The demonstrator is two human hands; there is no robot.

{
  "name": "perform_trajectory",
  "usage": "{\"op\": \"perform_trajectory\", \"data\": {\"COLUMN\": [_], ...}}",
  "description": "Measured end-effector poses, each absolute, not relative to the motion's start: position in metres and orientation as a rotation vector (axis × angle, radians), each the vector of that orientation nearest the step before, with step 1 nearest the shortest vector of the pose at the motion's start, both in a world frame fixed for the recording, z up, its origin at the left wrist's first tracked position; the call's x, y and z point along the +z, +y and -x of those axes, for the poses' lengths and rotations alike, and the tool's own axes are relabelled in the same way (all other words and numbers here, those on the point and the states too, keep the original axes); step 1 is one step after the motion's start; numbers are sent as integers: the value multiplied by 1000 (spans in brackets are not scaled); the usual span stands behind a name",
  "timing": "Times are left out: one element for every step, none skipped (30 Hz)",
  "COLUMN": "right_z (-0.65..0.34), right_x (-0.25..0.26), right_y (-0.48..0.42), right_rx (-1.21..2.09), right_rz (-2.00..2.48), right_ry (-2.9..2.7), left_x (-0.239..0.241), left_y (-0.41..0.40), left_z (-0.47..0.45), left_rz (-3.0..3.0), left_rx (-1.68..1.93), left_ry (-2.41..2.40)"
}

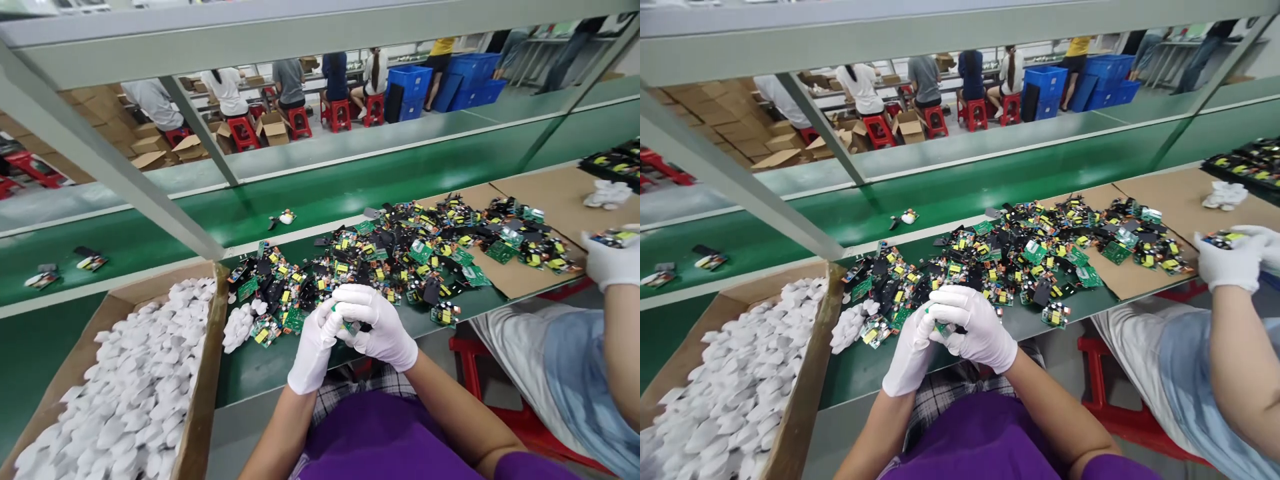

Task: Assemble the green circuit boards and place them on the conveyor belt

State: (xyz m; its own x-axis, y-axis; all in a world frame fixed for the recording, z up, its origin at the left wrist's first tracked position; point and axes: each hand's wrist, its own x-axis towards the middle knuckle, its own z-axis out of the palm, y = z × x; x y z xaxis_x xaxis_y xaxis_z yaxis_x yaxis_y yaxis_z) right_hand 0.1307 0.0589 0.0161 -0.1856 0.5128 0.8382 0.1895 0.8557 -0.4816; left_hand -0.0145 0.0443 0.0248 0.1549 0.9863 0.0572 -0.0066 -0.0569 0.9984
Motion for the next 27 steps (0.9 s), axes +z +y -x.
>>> {"op": "perform_trajectory", "data": {"right_z": [-136, -141, -146, -150, -155, -159, -163, -167, -171, -175, -180, -186, -191, -197, -202, -207, -211, -215, -219, -222, -225, -228, -231, -234, -237, -240, -243], "right_x": [16, 17, 17, 16, 16, 15, 13, 12, 10, 8, 7, 6, 6, 6, 7, 8, 9, 9, 9, 8, 7, 4, 2, -1, -3, -5, -6], "right_y": [58, 56, 54, 51, 48, 45, 42, 39, 37, 35, 34, 34, 34, 34, 35, 35, 36, 35, 35, 33, 32, 31, 29, 28, 27, 27, 26], "right_rx": [272, 241, 224, 221, 234, 261, 296, 325, 341, 335, 307, 262, 210, 159, 115, 77, 46, 22, 13, 24, 54, 93, 127, 147, 145, 124, 99], "right_rz": [535, 544, 566, 588, 610, 637, 670, 701, 724, 740, 748, 752, 749, 748, 748, 744, 737, 727, 725, 731, 744, 760, 774, 782, 783, 774, 762], "right_ry": [-1757, -1748, -1735, -1719, -1695, -1659, -1618, -1578, -1551, -1542, -1547, -1558, -1571, -1576, -1578, -1577, -1574, -1568, -1559, -1543, -1517, -1491, -1468, -1452, -1444, -1443, -1443], "left_x": [26, 26, 25, 23, 20, 17, 14, 12, 10, 9, 10, 11, 13, 15, 17, 19, 20, 21, 22, 23, 24, 24, 24, 24, 24, 24, 24], "left_y": [46, 47, 48, 48, 49, 49, 48, 48, 47, 46, 45, 45, 44, 44, 44, 44, 43, 43, 43, 43, 43, 42, 42, 42, 42, 42, 42], "left_z": [8, 2, -3, -9, -14, -20, -25, -30, -36, -41, -47, -53, -59, -65, -71, -76, -82, -87, -91, -96, -101, -105, -110, -114, -118, -123, -127], "left_rz": [-1320, -1324, -1326, -1319, -1301, -1265, -1214, -1155, -1092, -1034, -989, -958, -938, -921, -903, -883, -857, -831, -811, -799, -794, -795, -795, -789, -774, -751, -724], "left_rx": [1117, 1093, 1069, 1051, 1042, 1042, 1046, 1050, 1051, 1047, 1039, 1026, 1010, 992, 974, 954, 936, 921, 913, 909, 910, 910, 908, 901, 891, 883, 880], "left_ry": [1061, 1049, 1025, 995, 963, 934, 913, 896, 883, 871, 860, 846, 832, 819, 809, 801, 796, 795, 798, 803, 808, 813, 816, 818, 819, 820, 822]}}
